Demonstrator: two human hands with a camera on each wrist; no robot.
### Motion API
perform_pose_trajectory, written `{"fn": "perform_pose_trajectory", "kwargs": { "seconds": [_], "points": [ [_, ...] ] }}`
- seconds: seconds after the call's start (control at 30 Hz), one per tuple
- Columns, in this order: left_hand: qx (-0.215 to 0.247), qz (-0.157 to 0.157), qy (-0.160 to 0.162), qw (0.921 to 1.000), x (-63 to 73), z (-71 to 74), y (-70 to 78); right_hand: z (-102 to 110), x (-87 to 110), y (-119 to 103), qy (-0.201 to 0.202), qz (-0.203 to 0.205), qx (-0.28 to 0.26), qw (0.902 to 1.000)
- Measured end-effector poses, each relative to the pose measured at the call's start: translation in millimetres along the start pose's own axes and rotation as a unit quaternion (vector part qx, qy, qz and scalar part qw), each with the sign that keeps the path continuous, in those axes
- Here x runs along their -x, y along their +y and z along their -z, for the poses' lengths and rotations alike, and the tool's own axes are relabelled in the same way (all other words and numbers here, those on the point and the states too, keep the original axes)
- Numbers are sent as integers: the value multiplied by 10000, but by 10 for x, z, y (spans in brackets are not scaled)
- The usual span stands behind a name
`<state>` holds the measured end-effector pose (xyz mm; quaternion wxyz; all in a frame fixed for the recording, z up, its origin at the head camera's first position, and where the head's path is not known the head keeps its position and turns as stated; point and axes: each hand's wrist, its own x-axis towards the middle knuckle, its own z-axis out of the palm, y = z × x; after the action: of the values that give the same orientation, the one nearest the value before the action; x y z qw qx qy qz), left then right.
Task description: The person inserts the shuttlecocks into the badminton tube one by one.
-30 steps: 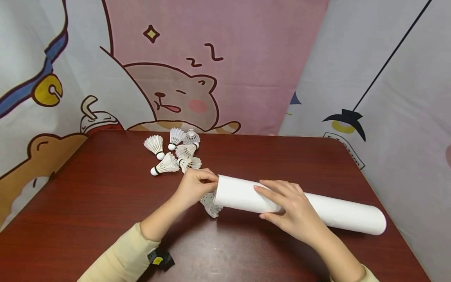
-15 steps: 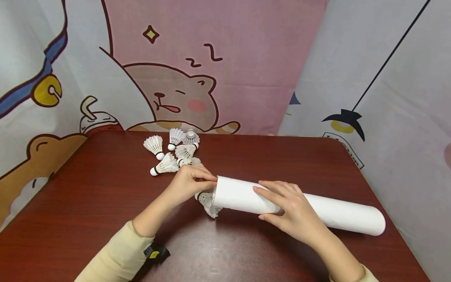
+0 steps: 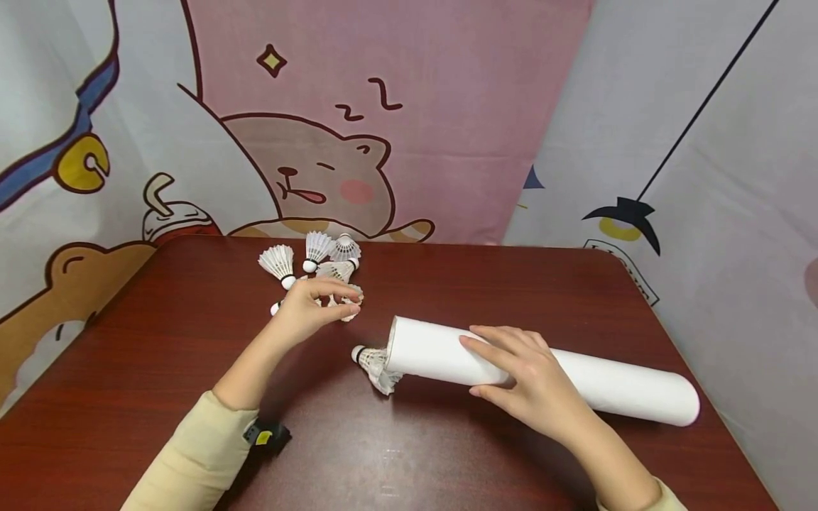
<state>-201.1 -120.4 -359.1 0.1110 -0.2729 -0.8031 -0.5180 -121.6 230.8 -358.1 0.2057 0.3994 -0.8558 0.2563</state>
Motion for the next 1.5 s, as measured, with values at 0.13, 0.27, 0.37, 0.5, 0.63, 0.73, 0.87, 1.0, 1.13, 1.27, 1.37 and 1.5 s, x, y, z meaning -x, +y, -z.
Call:
{"fn": "perform_pose_trajectory", "kwargs": {
  "seconds": [0.13,0.27,0.37,0.5,0.63,0.73,0.87,1.0,1.13,1.27,1.37,1.5],
  "points": [
    [-165,106,127,9997,-4,147,-102,1,-3,2,21,-6,3,10000],
    [-392,72,239,9989,8,278,-220,-2,-12,-5,122,109,24,9999],
    [-542,93,319,9980,20,364,-301,-2,-16,-11,169,158,27,9997],
    [-619,165,368,9973,33,460,-404,3,-10,-13,122,86,30,9999],
    [-647,264,370,9969,57,531,-502,6,-4,-5,82,45,42,9999],
    [-724,272,345,9964,74,567,-559,7,0,0,59,15,41,10000],
    [-786,293,325,9959,91,610,-618,9,3,2,39,-10,45,10000],
    [-774,430,305,9956,110,650,-679,13,5,5,27,-8,49,10000],
    [-875,545,232,9944,129,675,-724,19,8,8,18,-15,36,10000],
    [-972,583,94,9935,138,685,-752,22,9,8,13,-20,11,10000],
    [-946,554,15,9940,145,691,-774,20,8,6,5,-18,-7,10000],
    [-893,521,-51,9946,156,699,-816,12,5,3,29,40,6,10000]
  ]
}}
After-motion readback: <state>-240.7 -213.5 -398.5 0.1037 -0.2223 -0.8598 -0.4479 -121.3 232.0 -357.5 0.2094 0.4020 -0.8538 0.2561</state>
